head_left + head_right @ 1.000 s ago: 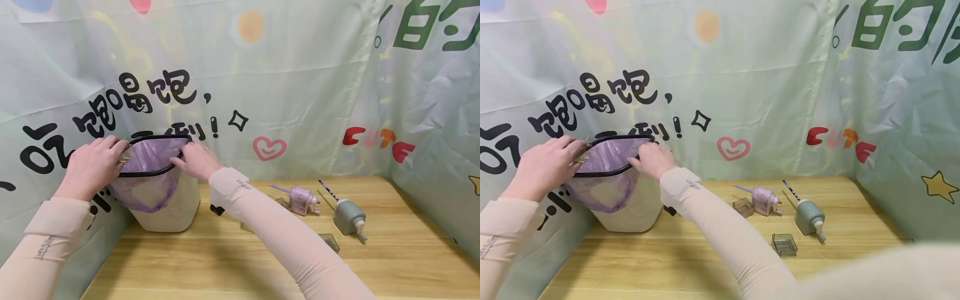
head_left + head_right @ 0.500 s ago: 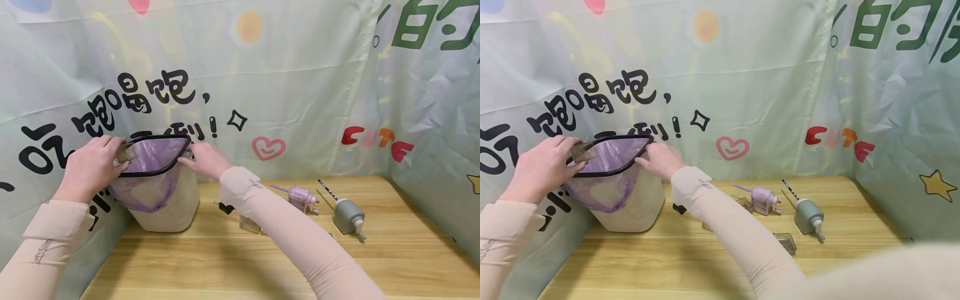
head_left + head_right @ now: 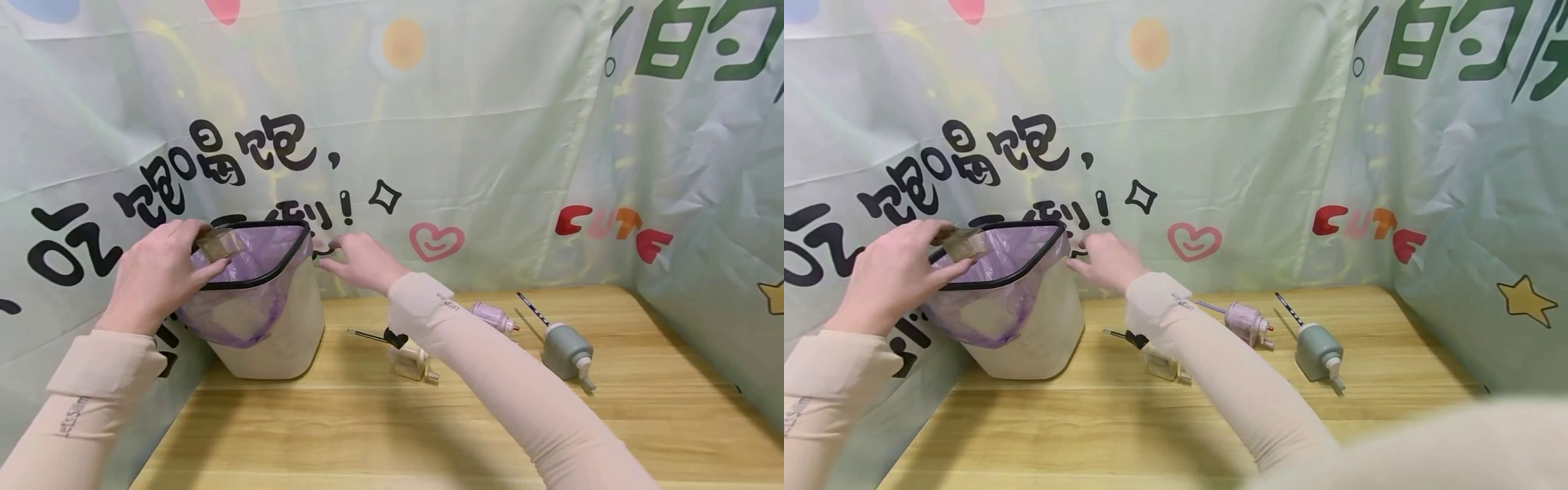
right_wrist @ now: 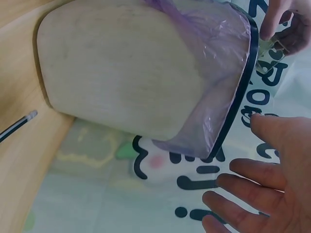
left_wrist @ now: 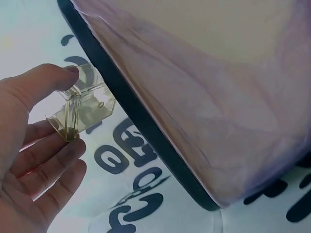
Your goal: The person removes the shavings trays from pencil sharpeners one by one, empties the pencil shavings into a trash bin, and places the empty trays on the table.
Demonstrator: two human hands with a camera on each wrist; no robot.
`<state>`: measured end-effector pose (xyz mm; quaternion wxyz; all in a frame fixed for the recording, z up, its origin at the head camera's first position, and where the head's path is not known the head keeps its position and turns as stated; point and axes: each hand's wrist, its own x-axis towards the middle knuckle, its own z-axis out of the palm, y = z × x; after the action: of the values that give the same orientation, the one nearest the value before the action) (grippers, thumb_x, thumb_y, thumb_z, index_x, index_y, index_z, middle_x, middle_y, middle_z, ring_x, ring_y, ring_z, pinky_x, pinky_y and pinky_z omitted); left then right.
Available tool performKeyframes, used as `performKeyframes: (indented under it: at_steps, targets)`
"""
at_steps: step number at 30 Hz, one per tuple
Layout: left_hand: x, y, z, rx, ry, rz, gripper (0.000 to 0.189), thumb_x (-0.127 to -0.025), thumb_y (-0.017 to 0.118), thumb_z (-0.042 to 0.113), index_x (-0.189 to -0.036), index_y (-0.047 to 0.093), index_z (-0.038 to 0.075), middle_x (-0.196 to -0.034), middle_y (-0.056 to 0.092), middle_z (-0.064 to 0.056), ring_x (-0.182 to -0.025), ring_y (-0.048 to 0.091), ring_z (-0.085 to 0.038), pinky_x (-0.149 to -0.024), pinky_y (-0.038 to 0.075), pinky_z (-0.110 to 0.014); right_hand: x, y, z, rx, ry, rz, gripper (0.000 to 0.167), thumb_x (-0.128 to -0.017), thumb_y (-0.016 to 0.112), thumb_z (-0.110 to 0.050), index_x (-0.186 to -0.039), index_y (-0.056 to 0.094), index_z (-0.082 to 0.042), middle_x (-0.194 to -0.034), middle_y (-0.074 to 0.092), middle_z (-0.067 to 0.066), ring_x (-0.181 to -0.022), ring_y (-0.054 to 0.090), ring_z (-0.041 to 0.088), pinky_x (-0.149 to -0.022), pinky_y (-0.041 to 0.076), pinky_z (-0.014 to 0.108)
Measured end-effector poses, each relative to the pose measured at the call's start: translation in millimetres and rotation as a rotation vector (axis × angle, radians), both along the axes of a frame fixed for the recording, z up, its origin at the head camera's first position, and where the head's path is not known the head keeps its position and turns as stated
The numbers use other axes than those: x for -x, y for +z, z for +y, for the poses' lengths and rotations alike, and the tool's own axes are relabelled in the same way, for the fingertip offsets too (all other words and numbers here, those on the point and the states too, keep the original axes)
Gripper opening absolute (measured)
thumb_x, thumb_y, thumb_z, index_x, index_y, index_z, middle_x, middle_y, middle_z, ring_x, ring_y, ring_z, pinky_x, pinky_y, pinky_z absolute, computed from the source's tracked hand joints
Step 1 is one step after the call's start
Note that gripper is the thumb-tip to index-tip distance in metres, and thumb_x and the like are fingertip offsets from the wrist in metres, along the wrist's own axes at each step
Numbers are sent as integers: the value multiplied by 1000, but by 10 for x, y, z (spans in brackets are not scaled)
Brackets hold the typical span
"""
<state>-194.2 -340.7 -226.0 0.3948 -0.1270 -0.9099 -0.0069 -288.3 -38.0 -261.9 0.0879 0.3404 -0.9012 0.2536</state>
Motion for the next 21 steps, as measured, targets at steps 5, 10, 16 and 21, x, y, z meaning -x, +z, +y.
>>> performKeyframes:
  at_steps: [5, 10, 16, 21]
  targets:
    - [-7, 6, 92, -27, -15, 1, 49, -84, 90, 22, -124, 68, 2, -108, 73, -22, -89, 68, -40, -71, 53, -66, -8, -25, 148, 3, -17, -11, 55, -108, 64, -40, -148, 61, -2, -152, 65, 13, -144, 60, 30, -123, 48, 42]
    - [-10, -13, 184, -69, -39, 10, 51, -82, 91, 23, -123, 69, 3, -109, 74, -24, -92, 70, -45, -72, 52, -69, -4, -67, 261, -10, -28, -13, 56, -109, 63, -41, -149, 61, -3, -152, 65, 12, -145, 59, 29, -123, 47, 41]
    - [-45, -59, 341, -120, -97, 33, 46, -82, 92, 25, -118, 71, 5, -109, 76, -21, -97, 72, -46, -75, 53, -69, -32, -108, 424, -17, -57, -33, 56, -108, 64, -43, -150, 61, -6, -152, 65, 9, -147, 58, 27, -123, 48, 43]
    - [-48, -109, 492, -146, -183, 49, 45, -80, 94, 24, -113, 71, 3, -101, 77, -20, -90, 70, -41, -76, 53, -62, -62, -149, 570, -6, -64, -26, 54, -107, 66, -43, -148, 64, -8, -150, 67, 8, -146, 59, 26, -122, 49, 44]
